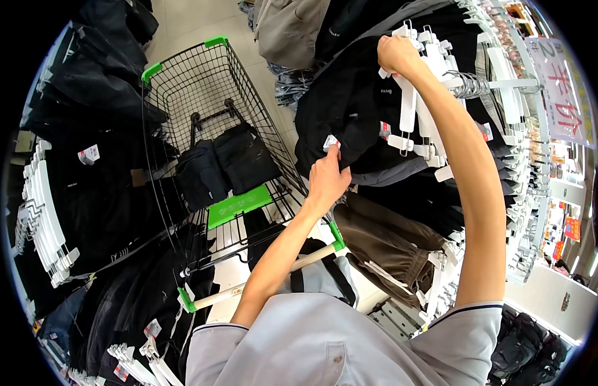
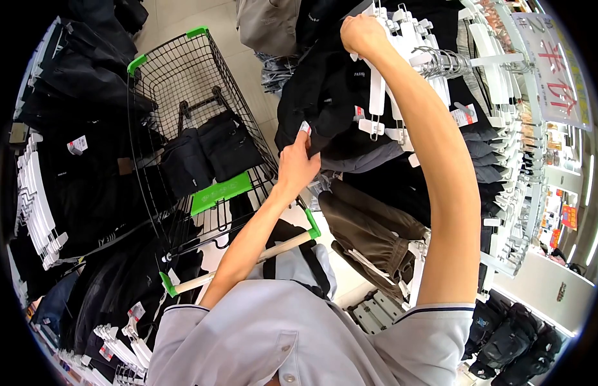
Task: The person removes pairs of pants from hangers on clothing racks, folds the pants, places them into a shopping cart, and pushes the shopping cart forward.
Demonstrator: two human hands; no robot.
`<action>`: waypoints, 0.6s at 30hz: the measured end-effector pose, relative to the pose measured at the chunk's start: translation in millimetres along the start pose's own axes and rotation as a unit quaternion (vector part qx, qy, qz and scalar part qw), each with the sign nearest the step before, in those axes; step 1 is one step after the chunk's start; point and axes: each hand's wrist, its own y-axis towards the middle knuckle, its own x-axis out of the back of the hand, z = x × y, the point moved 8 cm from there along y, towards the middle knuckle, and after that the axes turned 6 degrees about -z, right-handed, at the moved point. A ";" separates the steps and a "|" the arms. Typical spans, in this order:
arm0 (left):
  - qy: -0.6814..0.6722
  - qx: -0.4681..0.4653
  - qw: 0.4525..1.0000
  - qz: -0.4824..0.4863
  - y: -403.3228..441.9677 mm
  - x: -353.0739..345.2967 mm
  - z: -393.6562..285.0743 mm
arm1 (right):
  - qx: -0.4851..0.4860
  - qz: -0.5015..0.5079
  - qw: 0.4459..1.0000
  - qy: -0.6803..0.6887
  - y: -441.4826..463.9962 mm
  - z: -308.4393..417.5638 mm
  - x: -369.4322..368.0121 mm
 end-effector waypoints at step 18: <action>-0.141 0.131 0.977 -0.093 7.5 43.7 16.7 | 0.075 -0.293 0.953 0.024 -48.2 26.5 38.9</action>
